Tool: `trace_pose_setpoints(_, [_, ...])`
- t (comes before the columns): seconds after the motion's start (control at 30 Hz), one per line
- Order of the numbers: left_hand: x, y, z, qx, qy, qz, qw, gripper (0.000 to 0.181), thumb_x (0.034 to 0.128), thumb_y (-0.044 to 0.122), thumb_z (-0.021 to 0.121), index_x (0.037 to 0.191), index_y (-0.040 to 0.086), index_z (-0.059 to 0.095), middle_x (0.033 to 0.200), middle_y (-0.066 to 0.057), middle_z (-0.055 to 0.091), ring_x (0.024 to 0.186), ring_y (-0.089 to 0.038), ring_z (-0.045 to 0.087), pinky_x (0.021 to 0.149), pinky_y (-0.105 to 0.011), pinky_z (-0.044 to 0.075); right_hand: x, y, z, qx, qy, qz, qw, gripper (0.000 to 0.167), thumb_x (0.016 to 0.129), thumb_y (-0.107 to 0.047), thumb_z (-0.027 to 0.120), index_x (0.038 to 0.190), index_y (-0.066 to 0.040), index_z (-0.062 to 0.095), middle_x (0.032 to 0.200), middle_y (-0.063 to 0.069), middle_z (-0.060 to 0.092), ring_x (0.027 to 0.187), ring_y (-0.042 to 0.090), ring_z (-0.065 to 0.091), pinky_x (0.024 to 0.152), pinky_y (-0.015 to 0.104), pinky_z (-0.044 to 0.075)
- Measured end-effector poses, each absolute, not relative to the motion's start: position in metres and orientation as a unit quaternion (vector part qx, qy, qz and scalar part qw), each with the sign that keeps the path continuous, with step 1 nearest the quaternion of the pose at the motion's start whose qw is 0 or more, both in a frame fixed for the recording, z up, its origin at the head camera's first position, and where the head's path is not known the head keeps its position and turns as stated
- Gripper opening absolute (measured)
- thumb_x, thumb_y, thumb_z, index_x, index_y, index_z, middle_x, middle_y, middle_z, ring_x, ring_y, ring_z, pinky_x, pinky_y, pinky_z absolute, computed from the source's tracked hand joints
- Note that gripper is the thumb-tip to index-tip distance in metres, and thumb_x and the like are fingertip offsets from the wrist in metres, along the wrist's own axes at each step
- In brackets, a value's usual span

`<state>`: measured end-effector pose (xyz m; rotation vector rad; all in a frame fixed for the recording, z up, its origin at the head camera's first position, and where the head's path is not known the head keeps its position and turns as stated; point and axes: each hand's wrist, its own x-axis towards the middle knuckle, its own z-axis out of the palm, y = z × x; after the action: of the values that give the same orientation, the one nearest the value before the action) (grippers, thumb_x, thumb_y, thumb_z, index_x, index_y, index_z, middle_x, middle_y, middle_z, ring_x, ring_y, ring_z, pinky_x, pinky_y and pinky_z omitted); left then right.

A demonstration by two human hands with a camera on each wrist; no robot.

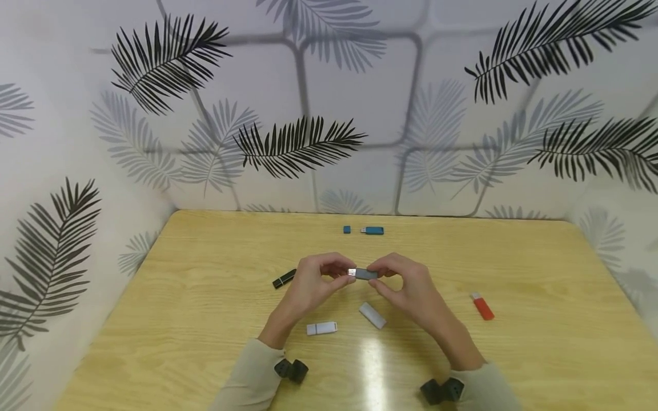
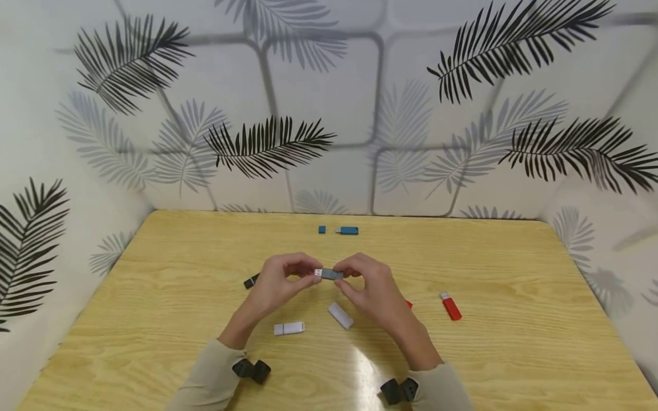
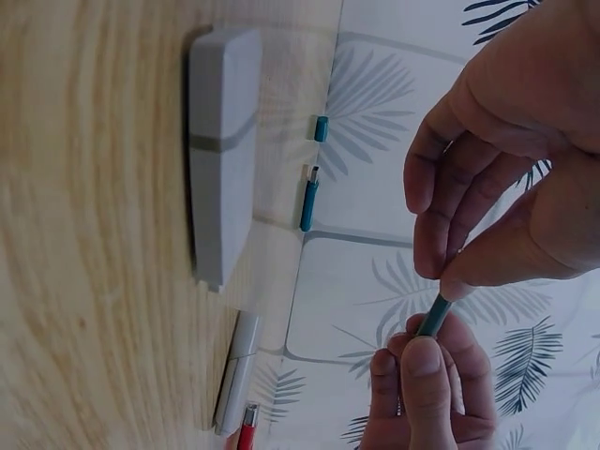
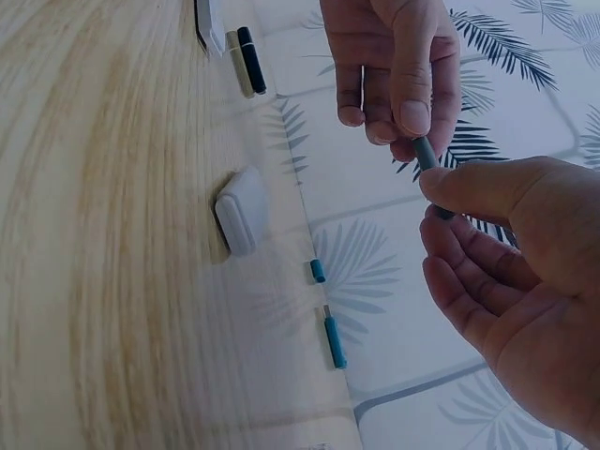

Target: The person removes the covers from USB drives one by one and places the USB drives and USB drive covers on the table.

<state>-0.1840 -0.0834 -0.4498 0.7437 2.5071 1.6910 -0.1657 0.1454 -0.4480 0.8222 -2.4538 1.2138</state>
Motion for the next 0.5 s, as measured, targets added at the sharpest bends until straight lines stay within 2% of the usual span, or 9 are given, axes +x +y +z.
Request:
trace_pose_setpoints(0.27, [-0.183,-0.084,-0.451,0.260,0.795,0.548,0.003,0.014,0.0925,0.009,0.078,0.106,0.009,0.077,0.098,-0.003,0.075,0.084,-0.015,0.070,0.078,-0.038,0.060,-0.165,0.148,-0.447,0.294,-0.847,0.421,0.137,0.024,0.084,0.003,0.083,0.104,-0.008,0.074,0.099,-0.003,0.072,0.087,0.014,0.069,0.078,0.037,0.061])
trace_pose_setpoints(0.5, [-0.183,-0.083,-0.446,0.275,0.784,0.557,0.006,0.014,0.0926,0.008,0.078,0.107,0.010,0.077,0.099,0.000,0.075,0.084,-0.012,0.070,0.078,-0.042,0.060,-0.166,0.156,-0.439,0.310,-0.840,0.427,0.126,0.025,0.085,0.003,0.082,0.104,-0.010,0.074,0.101,-0.006,0.071,0.089,0.010,0.068,0.079,0.033,0.060])
